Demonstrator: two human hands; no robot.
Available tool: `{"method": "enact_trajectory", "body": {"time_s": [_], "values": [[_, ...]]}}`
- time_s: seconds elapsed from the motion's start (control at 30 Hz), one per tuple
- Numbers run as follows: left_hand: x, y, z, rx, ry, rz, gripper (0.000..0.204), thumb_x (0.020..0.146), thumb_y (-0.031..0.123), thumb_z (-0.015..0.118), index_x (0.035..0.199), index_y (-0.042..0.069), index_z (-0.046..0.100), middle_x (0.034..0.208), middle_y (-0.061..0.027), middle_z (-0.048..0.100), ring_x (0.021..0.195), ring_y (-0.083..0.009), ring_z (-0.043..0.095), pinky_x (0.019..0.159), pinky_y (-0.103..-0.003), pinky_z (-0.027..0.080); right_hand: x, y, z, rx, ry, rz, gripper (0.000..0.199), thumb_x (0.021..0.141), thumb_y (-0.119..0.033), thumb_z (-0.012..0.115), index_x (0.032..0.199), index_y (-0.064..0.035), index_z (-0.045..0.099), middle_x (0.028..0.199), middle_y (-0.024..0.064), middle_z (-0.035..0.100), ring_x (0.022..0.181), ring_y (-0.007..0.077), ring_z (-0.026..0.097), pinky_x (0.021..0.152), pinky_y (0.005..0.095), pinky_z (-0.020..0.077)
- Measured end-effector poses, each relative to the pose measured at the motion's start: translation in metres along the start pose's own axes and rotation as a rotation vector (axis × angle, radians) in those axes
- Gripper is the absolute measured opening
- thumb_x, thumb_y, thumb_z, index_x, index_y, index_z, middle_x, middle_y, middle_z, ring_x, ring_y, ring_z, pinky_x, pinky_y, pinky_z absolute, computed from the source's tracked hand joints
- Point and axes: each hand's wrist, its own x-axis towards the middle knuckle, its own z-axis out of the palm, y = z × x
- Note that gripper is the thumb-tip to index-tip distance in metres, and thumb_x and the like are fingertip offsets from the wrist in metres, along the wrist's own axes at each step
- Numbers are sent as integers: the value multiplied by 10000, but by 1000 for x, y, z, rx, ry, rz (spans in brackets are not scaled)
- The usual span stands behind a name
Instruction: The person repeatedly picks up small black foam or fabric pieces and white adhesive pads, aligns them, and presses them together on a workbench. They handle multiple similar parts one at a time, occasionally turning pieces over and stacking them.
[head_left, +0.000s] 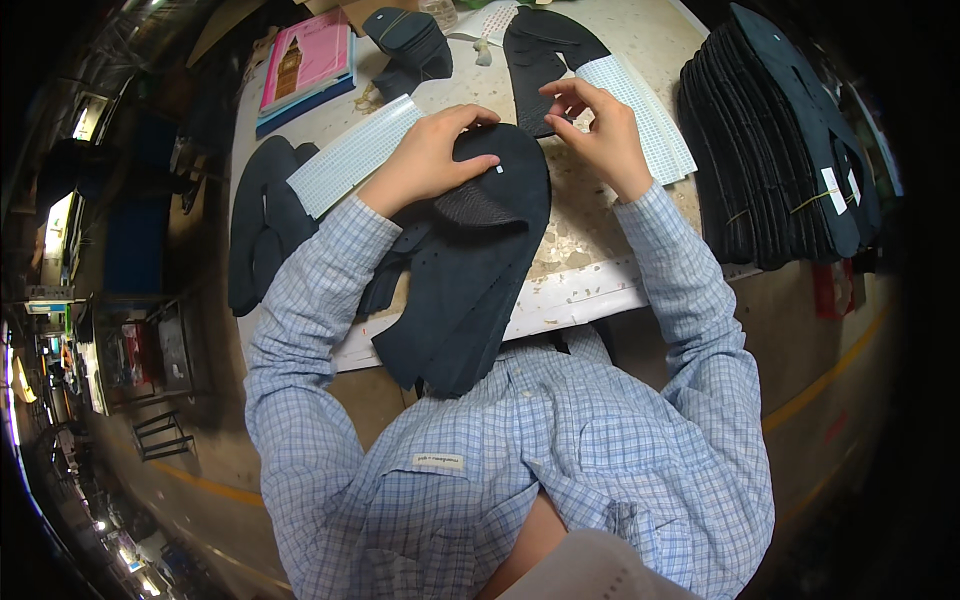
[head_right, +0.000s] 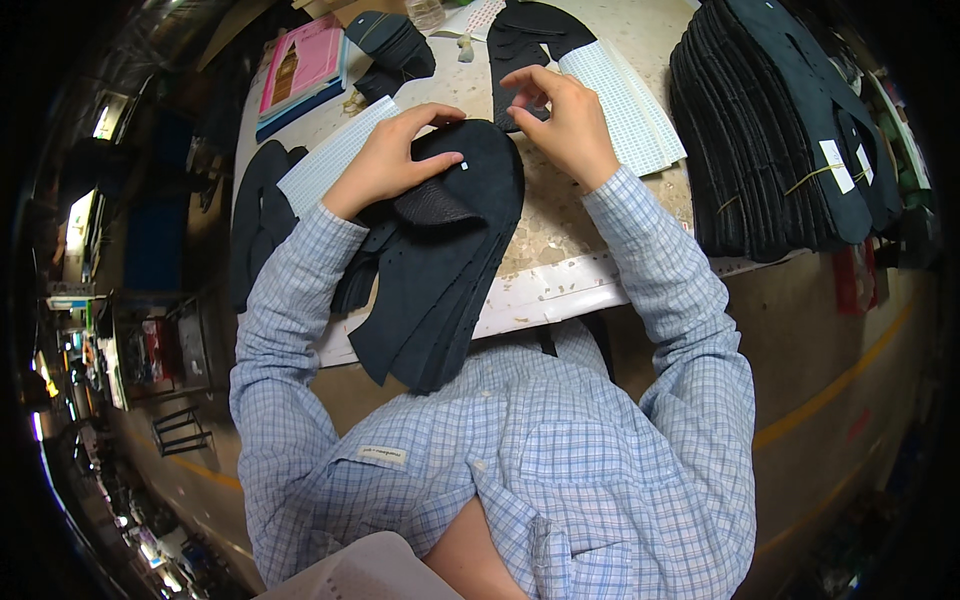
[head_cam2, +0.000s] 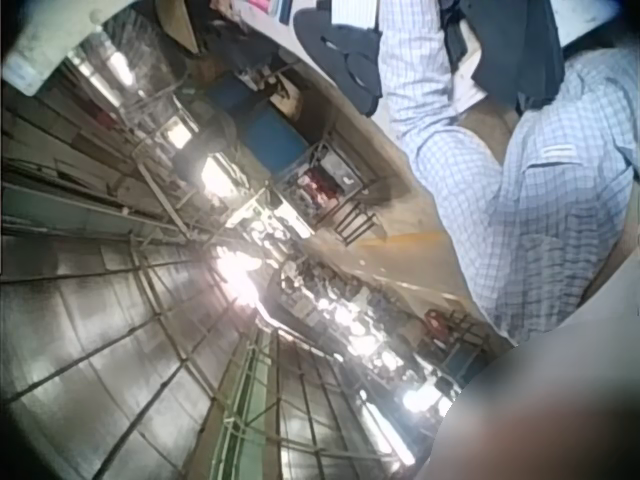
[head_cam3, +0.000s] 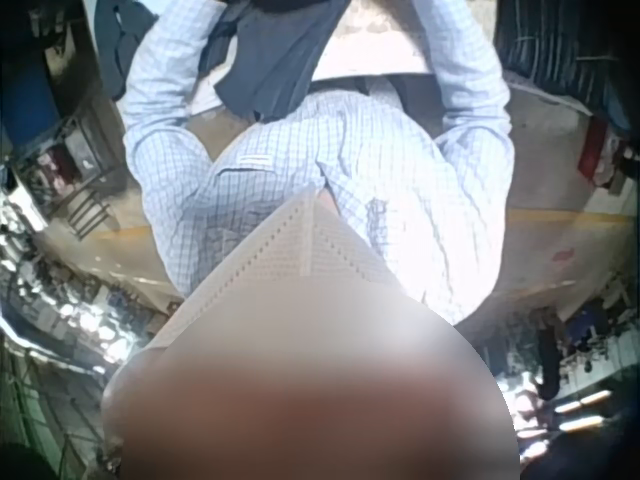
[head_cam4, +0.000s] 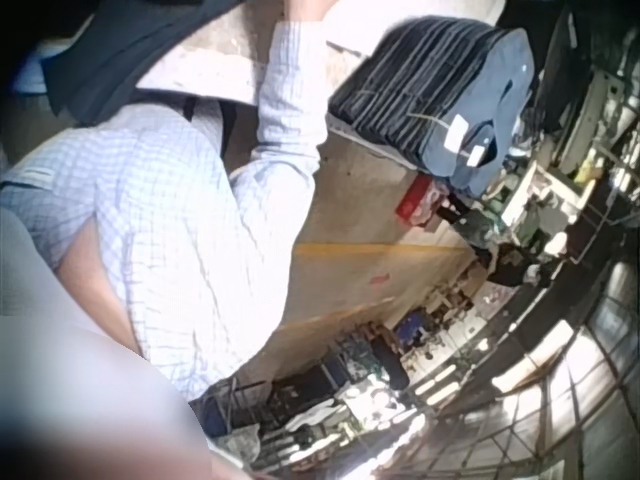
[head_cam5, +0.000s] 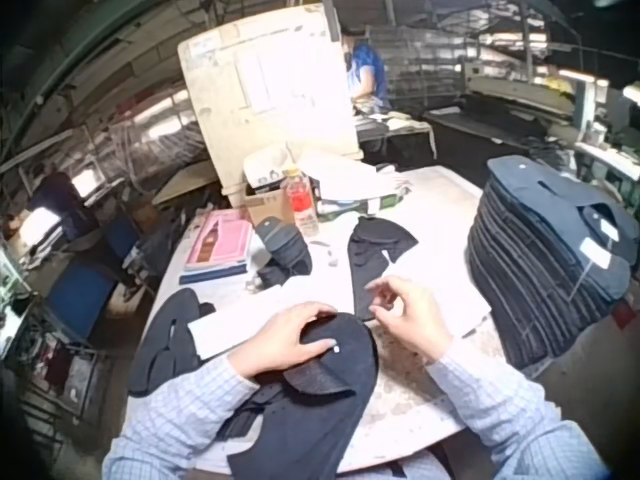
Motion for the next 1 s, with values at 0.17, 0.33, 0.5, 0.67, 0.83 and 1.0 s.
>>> {"method": "enact_trajectory", "body": {"time_s": [0.17,0.33,0.5,0.67,0.83,1.0], "values": [[0,5,-5,-57,71,40,254,843,257,709,967,38,677,908,-91,619,841,-224,631,783,-309,491,1,-4,-2,46,5,15,300,781,-77,712,1072,-144,686,805,-48,674,747,62,608,555,223,419],[0,6,-26,-509,-91,-162,340,936,288,614,700,51,673,627,-5,529,599,-87,490,569,-247,386,-2,-16,-1,365,-281,124,387,789,-25,677,1160,-117,609,791,14,684,745,114,643,725,266,510],[-6,3,-30,-208,-133,-276,255,919,265,621,1009,29,657,775,-17,553,701,-121,479,721,-259,407,-8,-33,18,334,-416,9,394,779,-18,647,1151,-120,568,801,90,678,799,228,672,680,335,531],[-8,-9,-17,300,18,-23,375,855,291,680,1140,49,657,1051,-110,619,934,-257,597,885,-343,455,-9,-36,28,-124,-175,-148,465,760,-17,663,1190,-163,563,762,-15,632,800,192,599,691,334,510],[-9,-20,-21,201,-86,-70,385,834,311,701,1110,45,656,1106,-130,623,1066,-296,588,953,-369,443,0,-18,15,-54,-82,-78,436,764,-45,699,1172,-157,590,785,9,650,748,176,602,681,305,503],[-7,-11,-23,54,-16,-93,292,865,310,683,954,35,647,1022,-74,623,951,-203,608,904,-312,453,7,-6,5,-21,-27,34,406,767,-57,716,1150,-157,623,773,-3,676,677,122,598,654,263,489]]}}
